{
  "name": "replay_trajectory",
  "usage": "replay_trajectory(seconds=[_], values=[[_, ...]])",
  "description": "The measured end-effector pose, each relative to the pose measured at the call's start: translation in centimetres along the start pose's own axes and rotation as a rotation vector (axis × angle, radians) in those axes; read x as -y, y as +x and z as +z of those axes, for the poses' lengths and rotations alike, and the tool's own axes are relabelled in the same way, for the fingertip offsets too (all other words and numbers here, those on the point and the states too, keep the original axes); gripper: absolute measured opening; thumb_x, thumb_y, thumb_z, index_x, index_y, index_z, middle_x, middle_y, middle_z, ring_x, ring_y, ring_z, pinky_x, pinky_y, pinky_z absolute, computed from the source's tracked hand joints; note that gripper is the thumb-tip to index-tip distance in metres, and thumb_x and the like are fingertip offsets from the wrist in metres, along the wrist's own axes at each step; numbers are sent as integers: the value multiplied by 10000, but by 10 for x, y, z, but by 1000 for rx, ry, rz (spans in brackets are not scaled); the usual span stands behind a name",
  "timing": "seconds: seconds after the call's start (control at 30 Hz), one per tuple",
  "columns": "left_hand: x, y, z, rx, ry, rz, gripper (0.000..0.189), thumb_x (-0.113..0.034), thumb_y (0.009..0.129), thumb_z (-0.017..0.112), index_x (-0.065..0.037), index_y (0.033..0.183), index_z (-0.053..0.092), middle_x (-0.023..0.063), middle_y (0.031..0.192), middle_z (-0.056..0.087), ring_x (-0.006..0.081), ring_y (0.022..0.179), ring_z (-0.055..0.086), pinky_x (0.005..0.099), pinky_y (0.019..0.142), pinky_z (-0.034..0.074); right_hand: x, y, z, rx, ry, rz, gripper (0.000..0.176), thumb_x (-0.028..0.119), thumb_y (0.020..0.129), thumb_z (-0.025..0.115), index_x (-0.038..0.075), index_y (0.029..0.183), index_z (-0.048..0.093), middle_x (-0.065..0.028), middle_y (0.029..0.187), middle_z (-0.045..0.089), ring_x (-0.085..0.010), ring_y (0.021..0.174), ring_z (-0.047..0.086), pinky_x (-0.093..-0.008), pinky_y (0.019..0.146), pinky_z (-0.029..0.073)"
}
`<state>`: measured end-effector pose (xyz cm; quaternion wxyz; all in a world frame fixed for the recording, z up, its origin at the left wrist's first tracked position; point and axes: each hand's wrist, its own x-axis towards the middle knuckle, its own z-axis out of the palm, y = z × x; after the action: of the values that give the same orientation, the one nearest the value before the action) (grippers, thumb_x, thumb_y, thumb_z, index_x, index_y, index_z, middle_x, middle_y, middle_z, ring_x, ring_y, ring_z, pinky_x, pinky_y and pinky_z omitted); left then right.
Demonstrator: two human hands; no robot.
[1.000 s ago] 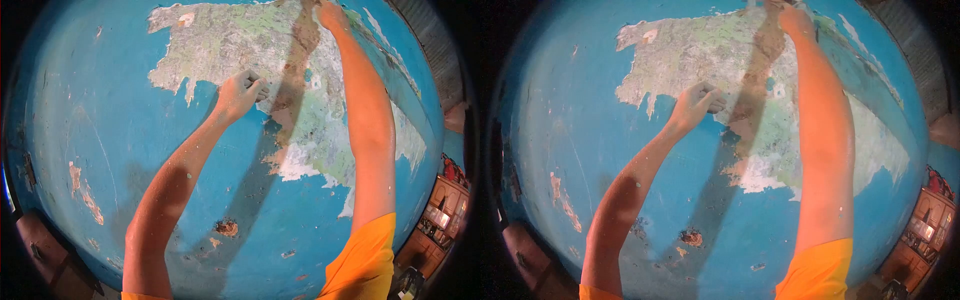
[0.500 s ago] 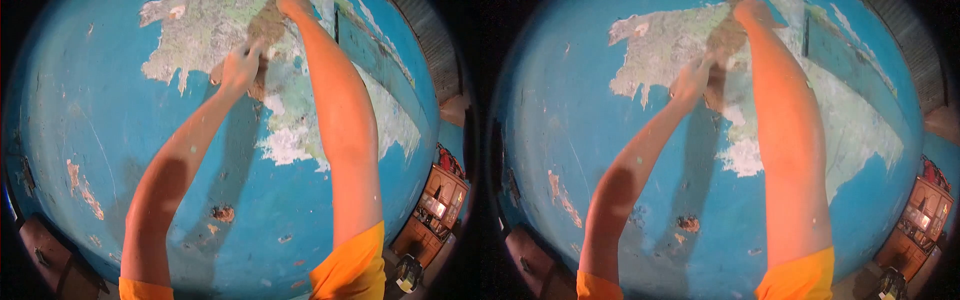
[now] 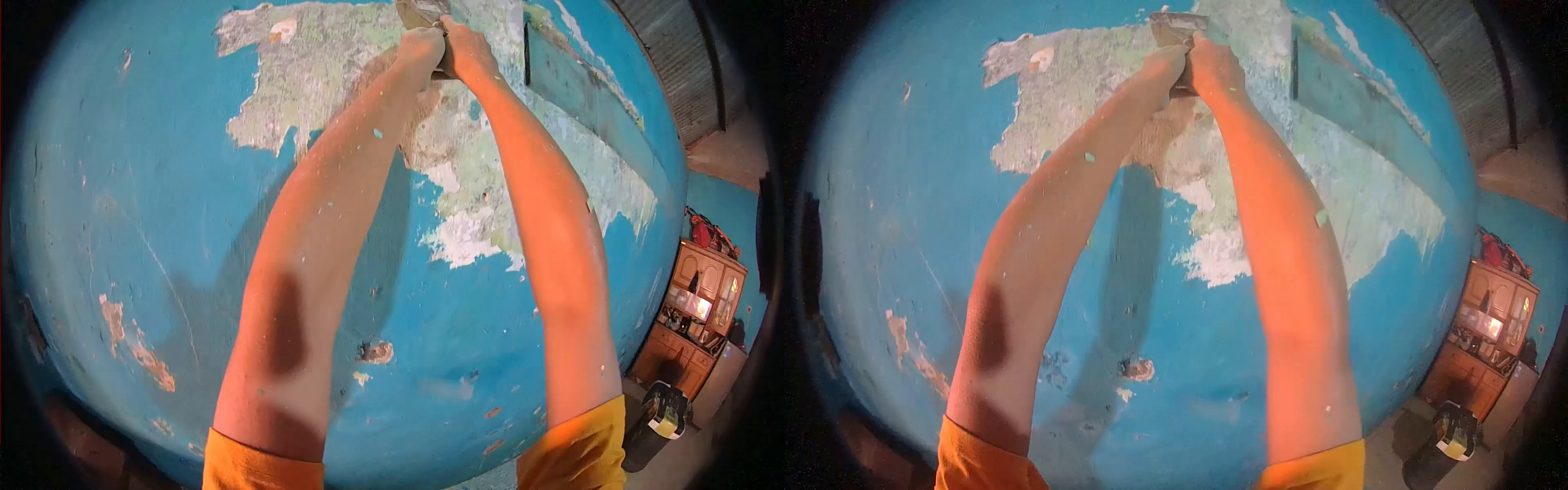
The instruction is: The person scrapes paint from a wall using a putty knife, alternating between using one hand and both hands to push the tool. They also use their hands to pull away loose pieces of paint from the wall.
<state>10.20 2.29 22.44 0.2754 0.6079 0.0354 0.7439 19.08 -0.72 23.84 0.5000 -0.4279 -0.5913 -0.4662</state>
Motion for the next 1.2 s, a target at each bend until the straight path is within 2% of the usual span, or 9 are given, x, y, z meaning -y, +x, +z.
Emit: replay_trajectory(seconds=[0.1,0.13,0.33,0.77,0.93,1.0,1.07,1.13,1.2], values=[[19,40,-25,231,164,261,233,-273,894,535,-66,980,601,85,938,643,214,845,639,423,733,575,19,-4,7,-23,29,23,293,213,860,509,130,1123,606,-212,1048,638,-407,1017,601,-459,848,500],[1,16,-27,143,37,-166,232,-289,904,535,-76,960,608,66,930,644,204,821,640,413,714,576,29,-12,4,-51,70,69,295,204,853,513,100,1107,621,-219,1042,638,-402,1019,603,-456,849,503],[18,-10,-31,211,110,-205,263,-315,920,521,-73,986,599,54,915,643,178,868,628,377,732,549,17,-63,-17,29,62,20,323,142,866,479,41,1160,565,-265,1044,623,-420,986,599,-484,847,490],[122,-53,150,74,107,-196,427,-336,925,463,21,1134,568,205,1038,627,320,1005,602,425,860,490,-137,-179,-43,127,197,217,243,145,793,585,6,977,661,-257,998,642,-403,973,620,-445,824,512],[400,68,285,982,1098,246,477,-343,922,449,50,1170,558,268,1087,615,371,1061,590,430,898,471,-290,-265,-55,55,395,307,452,266,791,634,51,1184,572,-282,1043,619,-432,997,593,-447,826,497],[248,-171,328,153,601,-51,528,-367,914,424,117,1048,588,323,1122,577,420,1102,555,431,942,443,-342,-284,-58,81,510,351,459,255,816,591,86,1240,541,-253,936,640,-363,786,620,-409,678,500],[242,-188,337,125,574,-83,538,-371,918,412,119,1065,577,335,1137,562,431,1111,545,437,953,433,-358,-290,-61,112,628,405,472,244,841,548,121,1295,510,-224,830,660,-294,575,648,-371,530,504],[225,-192,333,90,607,-134,559,-377,921,406,131,1111,541,345,1170,541,437,1127,535,450,965,418,-351,-282,-67,209,491,442,482,258,832,518,108,1290,491,-290,1089,599,-444,1044,566,-458,886,474],[229,-172,323,19,581,-128,560,-383,911,431,125,1111,554,324,1159,560,408,1097,560,434,929,438,-342,-262,-69,279,463,364,497,236,830,506,142,1317,468,-288,1085,601,-440,1051,564,-463,894,471]])
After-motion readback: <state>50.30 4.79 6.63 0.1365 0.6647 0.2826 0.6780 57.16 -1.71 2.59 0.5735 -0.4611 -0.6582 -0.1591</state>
